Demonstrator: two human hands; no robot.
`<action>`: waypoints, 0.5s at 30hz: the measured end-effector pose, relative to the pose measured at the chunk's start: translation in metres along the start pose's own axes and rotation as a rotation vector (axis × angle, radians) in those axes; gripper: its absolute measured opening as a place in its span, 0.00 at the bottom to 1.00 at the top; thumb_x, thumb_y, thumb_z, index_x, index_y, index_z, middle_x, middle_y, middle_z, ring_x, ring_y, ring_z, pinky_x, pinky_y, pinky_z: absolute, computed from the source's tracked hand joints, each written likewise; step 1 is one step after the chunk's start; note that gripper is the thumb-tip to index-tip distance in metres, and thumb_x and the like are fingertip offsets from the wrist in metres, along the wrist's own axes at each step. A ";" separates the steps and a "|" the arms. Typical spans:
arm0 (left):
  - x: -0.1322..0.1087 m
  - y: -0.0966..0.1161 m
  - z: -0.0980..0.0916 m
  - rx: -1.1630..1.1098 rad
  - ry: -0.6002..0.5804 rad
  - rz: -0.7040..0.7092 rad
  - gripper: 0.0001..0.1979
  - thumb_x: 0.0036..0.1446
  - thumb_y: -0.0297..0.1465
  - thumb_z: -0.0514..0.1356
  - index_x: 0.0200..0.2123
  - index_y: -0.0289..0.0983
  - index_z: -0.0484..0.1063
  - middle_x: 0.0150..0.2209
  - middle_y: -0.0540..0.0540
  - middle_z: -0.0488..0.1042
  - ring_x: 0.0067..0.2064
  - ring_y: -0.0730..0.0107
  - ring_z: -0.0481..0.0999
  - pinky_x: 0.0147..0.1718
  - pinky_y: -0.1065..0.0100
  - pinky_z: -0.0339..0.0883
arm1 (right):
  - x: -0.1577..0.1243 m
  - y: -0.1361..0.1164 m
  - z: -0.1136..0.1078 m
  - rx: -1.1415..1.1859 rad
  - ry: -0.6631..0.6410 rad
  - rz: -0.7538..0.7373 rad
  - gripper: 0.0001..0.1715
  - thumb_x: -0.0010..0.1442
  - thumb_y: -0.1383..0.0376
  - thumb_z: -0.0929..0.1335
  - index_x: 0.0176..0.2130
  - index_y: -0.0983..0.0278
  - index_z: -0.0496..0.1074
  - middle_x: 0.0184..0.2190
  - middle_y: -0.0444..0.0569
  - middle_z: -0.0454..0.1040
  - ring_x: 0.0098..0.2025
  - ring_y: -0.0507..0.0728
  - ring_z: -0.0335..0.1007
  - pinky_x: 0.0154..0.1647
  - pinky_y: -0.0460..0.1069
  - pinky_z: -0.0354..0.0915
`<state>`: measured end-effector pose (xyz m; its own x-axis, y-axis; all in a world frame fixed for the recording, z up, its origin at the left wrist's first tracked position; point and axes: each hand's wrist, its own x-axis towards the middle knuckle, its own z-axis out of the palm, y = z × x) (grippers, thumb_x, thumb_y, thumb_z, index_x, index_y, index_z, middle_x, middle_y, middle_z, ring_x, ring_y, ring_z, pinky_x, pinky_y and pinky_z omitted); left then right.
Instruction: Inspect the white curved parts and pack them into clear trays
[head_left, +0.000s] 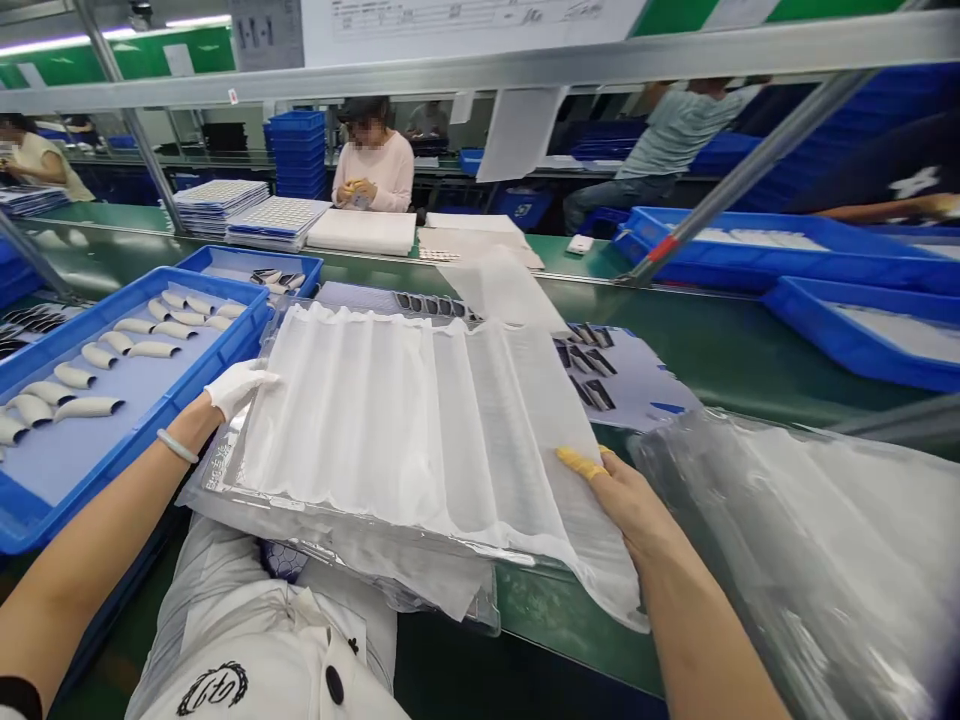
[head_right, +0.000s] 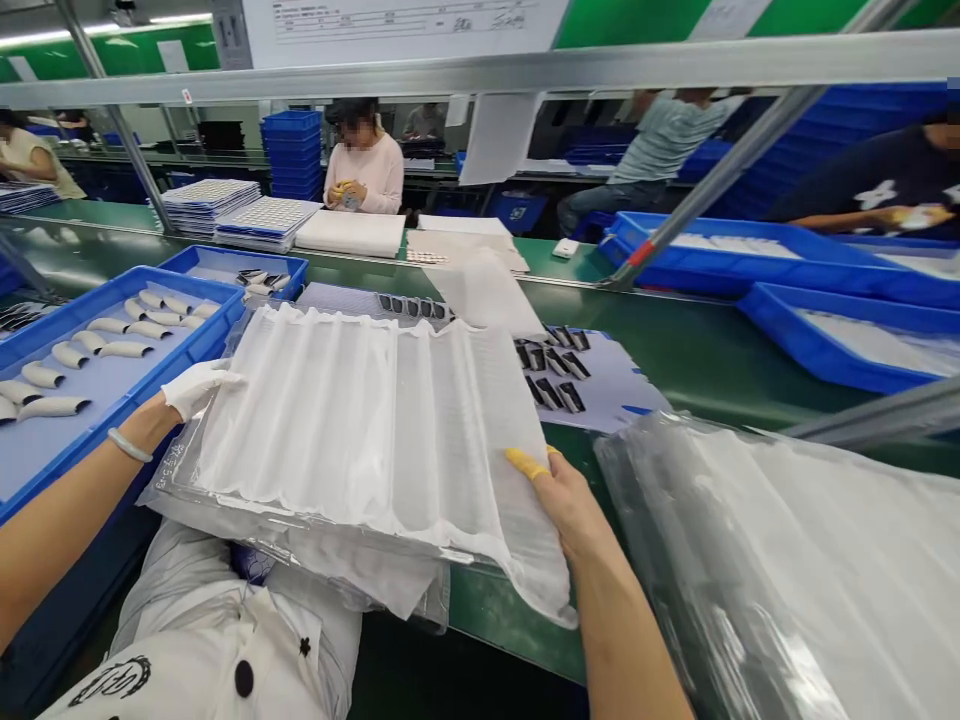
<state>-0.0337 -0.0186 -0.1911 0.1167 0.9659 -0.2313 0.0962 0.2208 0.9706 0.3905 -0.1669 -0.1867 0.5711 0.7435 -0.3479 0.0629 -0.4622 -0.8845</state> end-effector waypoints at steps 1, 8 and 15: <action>0.000 0.002 -0.003 0.045 0.022 0.005 0.27 0.32 0.34 0.71 0.41 0.33 0.76 0.38 0.36 0.80 0.38 0.52 0.79 0.36 0.60 0.73 | 0.004 0.002 0.003 -0.008 0.021 0.007 0.13 0.52 0.62 0.69 0.39 0.63 0.67 0.33 0.53 0.74 0.29 0.57 0.70 0.28 0.50 0.67; 0.004 0.006 -0.014 0.492 0.278 0.043 0.31 0.31 0.35 0.73 0.43 0.35 0.73 0.49 0.36 0.75 0.56 0.45 0.69 0.53 0.58 0.63 | 0.011 0.004 0.016 -0.140 0.096 0.073 0.24 0.48 0.57 0.71 0.45 0.62 0.68 0.42 0.59 0.73 0.33 0.62 0.71 0.25 0.51 0.65; 0.000 -0.004 -0.011 0.878 0.343 0.018 0.34 0.46 0.32 0.65 0.58 0.35 0.62 0.57 0.35 0.69 0.58 0.46 0.67 0.56 0.58 0.58 | 0.016 -0.002 0.025 -0.276 0.123 0.059 0.27 0.47 0.53 0.70 0.47 0.58 0.70 0.43 0.62 0.74 0.32 0.65 0.73 0.21 0.54 0.65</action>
<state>-0.0446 -0.0176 -0.1939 -0.1588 0.9861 -0.0489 0.8239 0.1596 0.5438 0.3796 -0.1420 -0.1985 0.6745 0.6547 -0.3412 0.2365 -0.6295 -0.7401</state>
